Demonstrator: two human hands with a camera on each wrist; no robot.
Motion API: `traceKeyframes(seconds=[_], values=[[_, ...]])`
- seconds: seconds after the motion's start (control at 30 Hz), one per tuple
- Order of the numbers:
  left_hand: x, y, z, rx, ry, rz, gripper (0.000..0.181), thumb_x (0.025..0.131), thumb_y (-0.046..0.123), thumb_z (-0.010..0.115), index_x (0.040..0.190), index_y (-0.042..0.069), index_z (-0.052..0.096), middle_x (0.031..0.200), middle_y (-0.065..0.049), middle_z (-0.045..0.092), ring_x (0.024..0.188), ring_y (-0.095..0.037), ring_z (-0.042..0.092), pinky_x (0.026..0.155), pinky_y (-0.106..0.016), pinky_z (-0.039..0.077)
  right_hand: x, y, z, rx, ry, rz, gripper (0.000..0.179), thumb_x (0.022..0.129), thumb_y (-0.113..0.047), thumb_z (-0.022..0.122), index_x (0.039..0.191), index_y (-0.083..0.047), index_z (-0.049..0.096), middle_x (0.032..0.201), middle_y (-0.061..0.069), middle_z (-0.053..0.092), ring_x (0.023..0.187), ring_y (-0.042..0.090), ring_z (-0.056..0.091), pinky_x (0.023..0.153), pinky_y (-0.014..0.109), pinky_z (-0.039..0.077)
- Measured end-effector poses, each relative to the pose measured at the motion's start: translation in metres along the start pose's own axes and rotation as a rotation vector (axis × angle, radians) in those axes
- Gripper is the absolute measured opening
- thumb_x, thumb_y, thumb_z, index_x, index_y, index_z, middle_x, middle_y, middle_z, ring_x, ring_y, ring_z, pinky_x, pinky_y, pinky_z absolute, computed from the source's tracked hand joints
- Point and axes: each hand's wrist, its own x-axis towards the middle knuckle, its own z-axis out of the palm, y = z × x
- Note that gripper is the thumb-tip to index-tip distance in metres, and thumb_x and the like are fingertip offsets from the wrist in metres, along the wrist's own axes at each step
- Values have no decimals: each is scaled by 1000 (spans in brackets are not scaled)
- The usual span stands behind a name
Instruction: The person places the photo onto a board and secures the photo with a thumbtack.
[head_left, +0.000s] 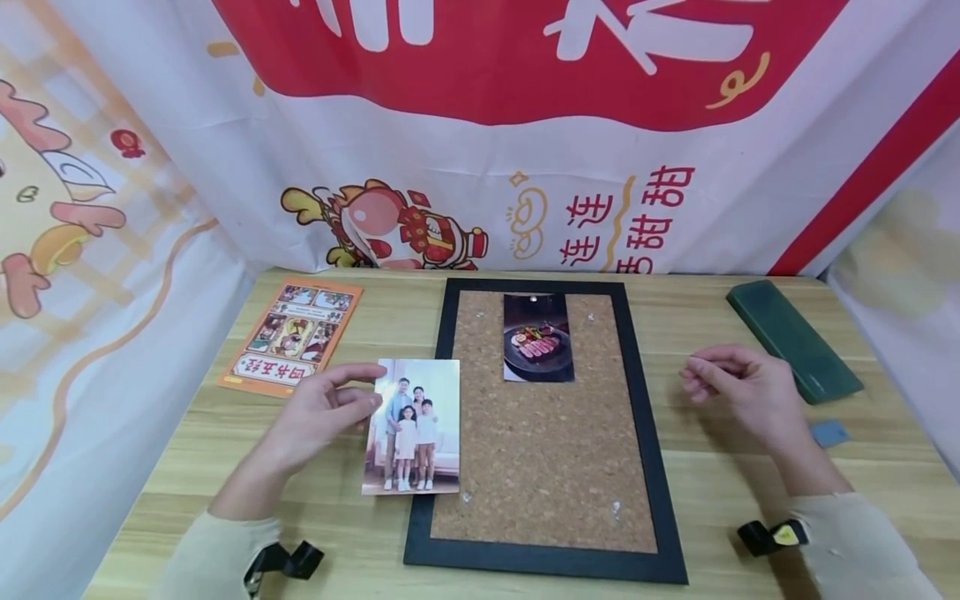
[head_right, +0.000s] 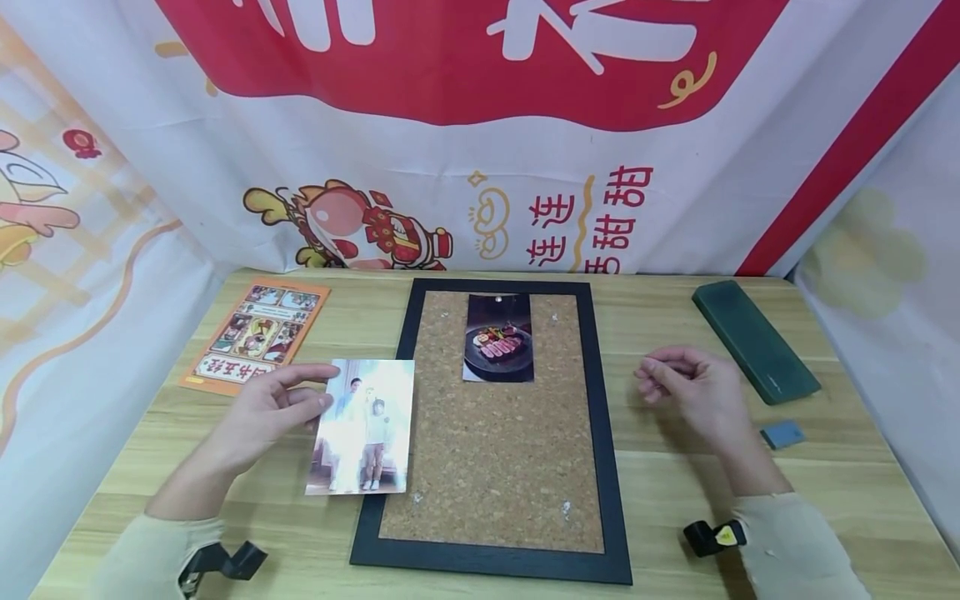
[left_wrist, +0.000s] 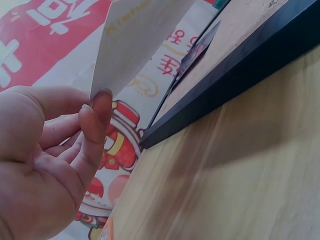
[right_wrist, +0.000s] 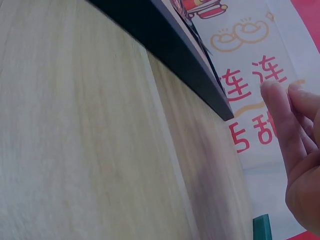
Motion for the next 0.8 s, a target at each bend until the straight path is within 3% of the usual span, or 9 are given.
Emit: traceKeyframes(seconds=[0.17, 0.33, 0.47, 0.6, 0.8], values=[[6, 3, 11, 19, -1, -10, 47, 104, 14, 71, 148, 5, 60, 128, -21, 75, 100, -11, 78, 86, -27, 63, 1, -7, 2, 32, -68, 43, 35, 110, -20, 63, 130, 8, 70, 97, -13, 83, 84, 6, 81, 73, 28, 65], [11, 5, 24, 11, -19, -1, 48, 103, 13, 71, 148, 3, 59, 118, -19, 79, 97, -14, 78, 83, -32, 64, 2, -12, 6, 62, -134, 6, 35, 112, -17, 59, 135, 8, 66, 105, -7, 83, 90, 6, 81, 76, 29, 66], [16, 6, 34, -6, -30, -2, 48, 102, 13, 72, 148, 4, 60, 115, -18, 79, 95, -16, 78, 82, -34, 65, 3, -15, 10, 104, -137, -32, 33, 111, -13, 59, 134, 10, 61, 107, -6, 83, 91, 7, 81, 75, 30, 66], [22, 10, 45, -35, -62, -4, 47, 101, 11, 71, 147, 2, 60, 109, -17, 80, 90, -17, 77, 75, -33, 63, 3, -19, 13, 120, -135, -19, 32, 111, -16, 61, 132, 8, 59, 109, -6, 83, 92, 7, 81, 75, 30, 66], [30, 14, 65, -33, -133, 3, 44, 100, 8, 71, 143, 2, 62, 102, -13, 80, 89, -19, 75, 69, -28, 57, 0, -30, 22, 107, -176, -54, 28, 110, -14, 62, 129, 7, 62, 113, 13, 83, 90, 10, 81, 73, 31, 66]])
